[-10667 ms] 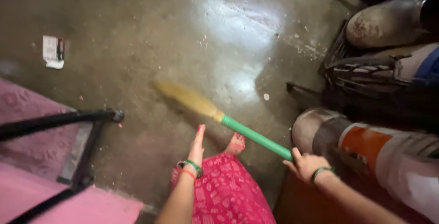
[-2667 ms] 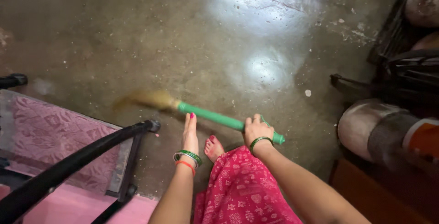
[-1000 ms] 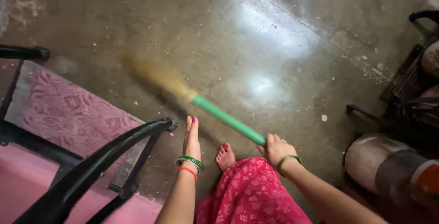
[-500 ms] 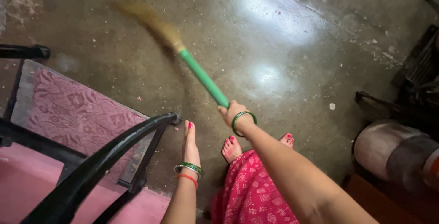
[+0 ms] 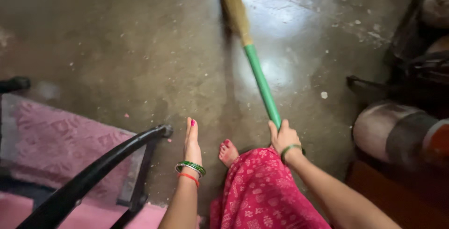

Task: The person sweeps a concrete floor using a handheld broom, moving through a hallway and into a bedroom area while clearing debris from corners and along walls.

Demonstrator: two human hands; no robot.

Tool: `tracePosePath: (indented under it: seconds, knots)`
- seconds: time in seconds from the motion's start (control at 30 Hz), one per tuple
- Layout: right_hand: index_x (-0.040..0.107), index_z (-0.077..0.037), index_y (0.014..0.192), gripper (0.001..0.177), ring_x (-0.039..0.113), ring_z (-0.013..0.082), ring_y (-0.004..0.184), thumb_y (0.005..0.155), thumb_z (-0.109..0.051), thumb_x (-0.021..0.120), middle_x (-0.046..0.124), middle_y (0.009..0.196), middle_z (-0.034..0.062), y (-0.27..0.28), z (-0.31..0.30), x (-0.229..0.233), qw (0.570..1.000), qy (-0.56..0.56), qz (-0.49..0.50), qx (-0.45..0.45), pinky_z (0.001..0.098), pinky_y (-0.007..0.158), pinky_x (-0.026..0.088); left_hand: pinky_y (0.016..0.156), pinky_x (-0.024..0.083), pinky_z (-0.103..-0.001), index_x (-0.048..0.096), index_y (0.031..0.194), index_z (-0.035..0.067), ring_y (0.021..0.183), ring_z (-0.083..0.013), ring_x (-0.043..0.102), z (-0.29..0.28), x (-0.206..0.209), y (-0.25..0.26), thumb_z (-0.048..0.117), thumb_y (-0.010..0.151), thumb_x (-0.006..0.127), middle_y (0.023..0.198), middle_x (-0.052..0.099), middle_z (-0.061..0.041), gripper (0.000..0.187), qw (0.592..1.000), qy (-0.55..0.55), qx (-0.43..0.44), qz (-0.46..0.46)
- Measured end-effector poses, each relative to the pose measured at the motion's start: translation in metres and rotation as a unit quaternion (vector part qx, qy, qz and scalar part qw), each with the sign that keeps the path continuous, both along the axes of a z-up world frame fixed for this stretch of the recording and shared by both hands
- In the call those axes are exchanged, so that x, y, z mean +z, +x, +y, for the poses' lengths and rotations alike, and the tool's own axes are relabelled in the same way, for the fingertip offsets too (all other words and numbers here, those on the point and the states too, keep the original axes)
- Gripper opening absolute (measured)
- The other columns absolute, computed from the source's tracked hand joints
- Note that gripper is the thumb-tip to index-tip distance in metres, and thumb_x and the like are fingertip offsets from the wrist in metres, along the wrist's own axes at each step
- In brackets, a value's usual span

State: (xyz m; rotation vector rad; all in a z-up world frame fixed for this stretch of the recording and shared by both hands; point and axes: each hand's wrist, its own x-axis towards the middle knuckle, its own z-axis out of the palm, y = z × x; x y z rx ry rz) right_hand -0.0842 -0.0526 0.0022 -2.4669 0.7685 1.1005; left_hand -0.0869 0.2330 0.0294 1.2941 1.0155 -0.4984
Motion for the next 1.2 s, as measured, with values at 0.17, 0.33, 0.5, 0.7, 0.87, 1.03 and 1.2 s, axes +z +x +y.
tracePosePath:
  seconds: [0.17,0.33,0.5,0.7,0.87,1.03,1.2]
  knots:
    - [0.043,-0.013,0.132,0.060,0.070,0.0444,0.101,0.098,-0.063,0.040,0.072,0.108,0.0223,-0.048,-0.057,0.049,0.976,0.045,0.125,0.175,0.0543,0.088,0.056,0.123,0.013,-0.035,0.021,0.162,0.010,0.157,-0.0190,0.021,-0.054,-0.005,0.005,0.060,0.095,0.043,0.170,0.024,-0.006,0.086,0.999,0.001,-0.052,-0.005]
    - [0.046,-0.014,0.128,0.059,0.070,0.0393,0.107,0.099,-0.064,0.040,0.070,0.115,0.0189,-0.068,-0.114,0.063,0.940,0.059,0.209,0.263,0.0505,0.091,0.056,0.123,0.016,-0.033,0.027,0.161,0.008,0.156,-0.0196,0.025,-0.111,-0.010,0.009,0.057,0.095,0.049,0.170,0.028,-0.007,0.084,0.998,-0.002,-0.061,-0.033]
    - [0.047,-0.015,0.129,0.056,0.070,0.0381,0.113,0.101,-0.062,0.038,0.073,0.117,0.0164,-0.071,-0.185,0.062,0.956,0.017,0.256,0.142,0.0496,0.096,0.055,0.106,0.014,-0.062,0.028,0.170,0.021,0.133,-0.0572,0.017,-0.166,-0.002,0.015,0.055,0.100,0.050,0.173,0.040,-0.004,0.081,0.991,-0.032,-0.062,0.113]
    - [0.046,-0.012,0.131,0.061,0.066,0.0412,0.116,0.100,-0.065,0.039,0.070,0.121,0.0211,-0.033,-0.259,0.059,0.981,-0.024,0.184,0.052,0.0508,0.099,0.052,0.123,0.016,-0.035,0.026,0.162,0.016,0.156,-0.0186,0.023,-0.238,0.024,0.044,0.056,0.094,0.048,0.170,0.026,-0.004,0.082,0.991,-0.014,-0.131,0.030]
    - [0.050,-0.010,0.124,0.061,0.068,0.0441,0.109,0.101,-0.065,0.039,0.072,0.112,0.0235,0.002,-0.296,0.067,0.995,-0.022,0.102,0.007,0.0540,0.094,0.053,0.123,0.013,-0.035,0.023,0.162,0.014,0.157,-0.0185,0.018,-0.289,0.030,0.065,0.057,0.096,0.047,0.171,0.022,-0.005,0.083,0.982,-0.019,-0.186,-0.005]
    - [0.047,-0.014,0.123,0.057,0.070,0.0433,0.104,0.099,-0.065,0.037,0.072,0.107,0.0218,-0.029,-0.300,0.098,0.994,0.002,0.110,0.027,0.0535,0.092,0.055,0.124,0.014,-0.030,0.023,0.162,0.012,0.155,-0.0151,0.023,-0.323,0.013,0.086,0.059,0.096,0.042,0.170,0.026,-0.003,0.083,0.952,0.017,-0.306,-0.014]
    - [0.047,-0.015,0.124,0.059,0.070,0.0398,0.109,0.098,-0.067,0.036,0.072,0.115,0.0178,-0.086,-0.303,0.109,0.979,0.016,0.205,0.000,0.0516,0.095,0.055,0.124,0.016,-0.030,0.025,0.161,0.009,0.156,-0.0143,0.025,-0.346,0.007,0.113,0.058,0.099,0.040,0.169,0.029,-0.004,0.080,0.937,-0.005,-0.347,-0.044]
